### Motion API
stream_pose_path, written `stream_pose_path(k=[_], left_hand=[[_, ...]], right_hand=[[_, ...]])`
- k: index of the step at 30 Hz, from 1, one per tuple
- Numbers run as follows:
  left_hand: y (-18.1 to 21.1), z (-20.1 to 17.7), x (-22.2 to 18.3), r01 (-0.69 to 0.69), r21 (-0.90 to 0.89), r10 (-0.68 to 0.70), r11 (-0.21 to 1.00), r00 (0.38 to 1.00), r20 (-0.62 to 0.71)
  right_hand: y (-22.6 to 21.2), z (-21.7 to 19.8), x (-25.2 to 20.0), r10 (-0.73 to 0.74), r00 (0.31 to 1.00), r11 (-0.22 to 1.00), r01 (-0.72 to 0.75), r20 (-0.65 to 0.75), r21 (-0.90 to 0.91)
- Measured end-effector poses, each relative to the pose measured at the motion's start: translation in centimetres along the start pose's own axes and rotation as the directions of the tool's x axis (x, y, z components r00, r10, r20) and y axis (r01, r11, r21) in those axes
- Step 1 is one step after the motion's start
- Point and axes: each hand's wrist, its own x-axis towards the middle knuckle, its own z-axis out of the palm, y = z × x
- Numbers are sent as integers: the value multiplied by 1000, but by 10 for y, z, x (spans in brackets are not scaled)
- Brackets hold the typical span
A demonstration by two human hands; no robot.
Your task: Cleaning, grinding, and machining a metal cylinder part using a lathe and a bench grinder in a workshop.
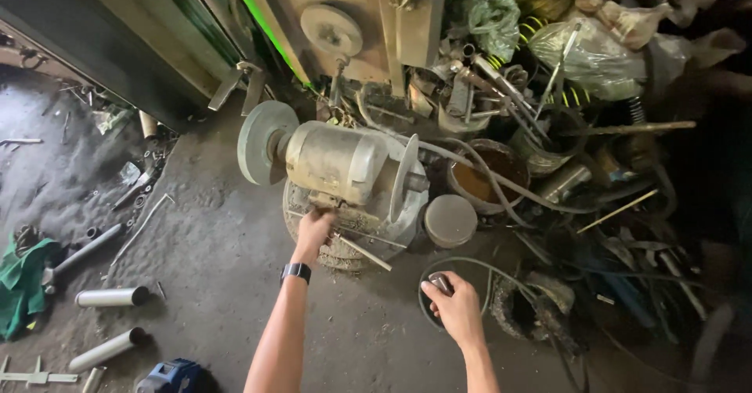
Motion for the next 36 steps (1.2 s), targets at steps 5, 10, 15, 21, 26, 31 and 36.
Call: stream_pose_path(k=[5,10,15,21,26,31,36], left_hand=[[-18,2,42,-82,244,59,966,993,99],[-14,0,14,170,-187,-142,968,978,151],[-78,9,-82,132,74,-130,988,991,-28],[-114,53,-154,-167,266,116,949,973,199],[-83,89,-176,-563,435,450,703,825,341],[-18,101,-207,-856,358,637,373,517,572],[-31,95,-205,-838,376,630,395,545,553]], right_hand=[[3,-1,4,-21,1000,999,21,-3,43],[7,-5,5,36,999,998,-34,-32,52],[16,-8,16,17,998,997,-12,-62,76],[12,-7,43,-147,961,989,141,-236,-41],[1,-8,84,-246,902,965,193,-354,-180],[-11,-17,66,-132,945,925,226,-298,306],[1,-4,58,-92,961,917,185,-262,353]])
